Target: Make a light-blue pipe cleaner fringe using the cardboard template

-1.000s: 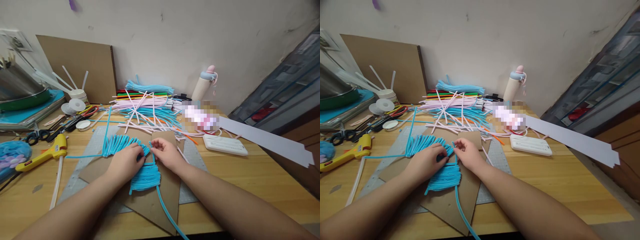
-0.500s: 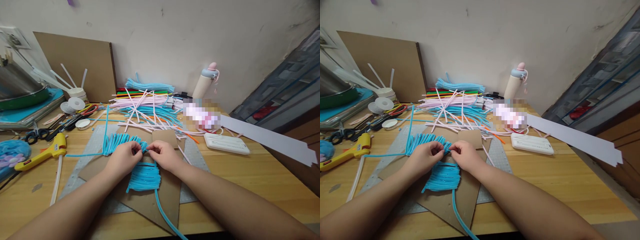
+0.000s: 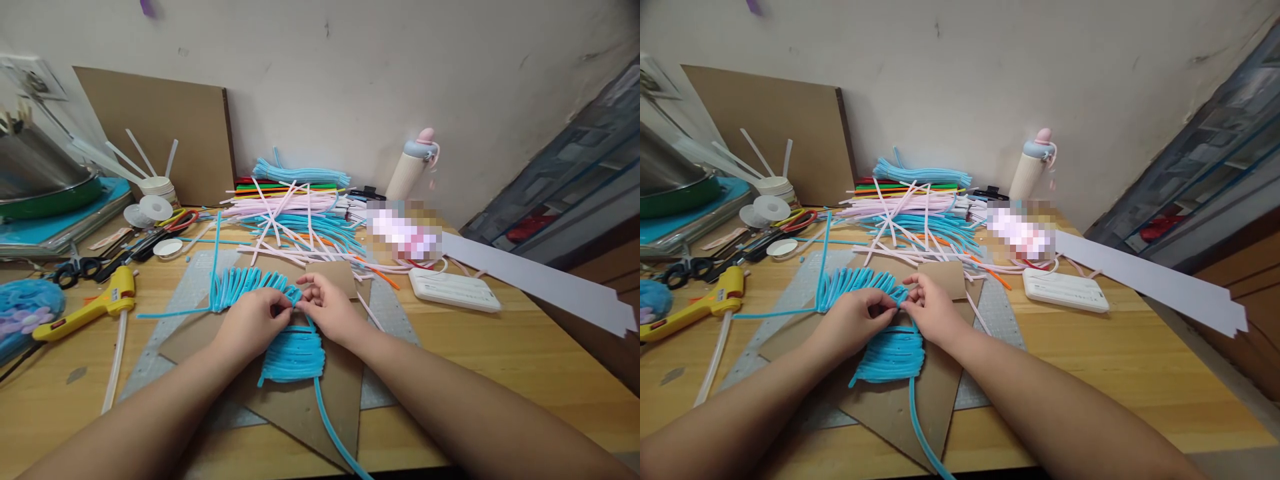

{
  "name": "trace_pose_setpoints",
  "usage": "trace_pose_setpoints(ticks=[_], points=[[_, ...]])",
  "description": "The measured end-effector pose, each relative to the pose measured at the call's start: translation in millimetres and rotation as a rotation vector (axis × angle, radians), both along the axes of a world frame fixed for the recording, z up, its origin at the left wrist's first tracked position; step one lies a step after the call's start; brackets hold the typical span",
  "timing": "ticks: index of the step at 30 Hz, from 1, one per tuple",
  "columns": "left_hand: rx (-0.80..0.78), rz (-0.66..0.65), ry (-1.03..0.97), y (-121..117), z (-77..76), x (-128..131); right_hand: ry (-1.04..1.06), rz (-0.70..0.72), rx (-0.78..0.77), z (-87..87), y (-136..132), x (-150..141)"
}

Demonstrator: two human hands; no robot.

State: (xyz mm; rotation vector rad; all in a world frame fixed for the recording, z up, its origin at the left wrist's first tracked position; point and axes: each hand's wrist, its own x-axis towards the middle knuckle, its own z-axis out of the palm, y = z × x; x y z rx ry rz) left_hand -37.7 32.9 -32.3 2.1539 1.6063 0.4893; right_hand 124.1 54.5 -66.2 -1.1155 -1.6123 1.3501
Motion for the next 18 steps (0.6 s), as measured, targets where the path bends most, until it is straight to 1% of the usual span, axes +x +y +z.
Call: trace_pose_setpoints(ticks=[2, 5, 7, 9, 11, 14, 16, 18], points=[[0.006, -0.065, 0.03, -1, 1.5, 1, -0.065, 0.008, 0.059, 2.3, -1, 0], [0.031, -0.117, 0.067, -3, 3.0, 2, -0.23, -0.004, 0.194, 7.3, -1, 1], [0.041, -0.146, 0.077, -4, 3.3, 2, -0.293, 0.003, 0.23, 9.4, -1, 2], [0.036, -0.167, 0.08, -5, 3.3, 3, -0.283, -0.005, 0.231, 9.4, 0, 2], [0.019, -0.184, 0.082, -5, 3.7, 3, -0.199, -0.075, 0.199, 8.3, 1, 2], [-0.013, -0.208, 0.089, -6, 5.2, 3, -0.004, -0.221, 0.042, 9.1, 3, 2], [-0.029, -0.209, 0.091, -5, 5.9, 3, 0.09, -0.235, -0.077, 12.0, 2, 3], [-0.02, -0.183, 0.077, -4, 5.6, 3, 0.134, -0.195, -0.139, 14.9, 1, 4]])
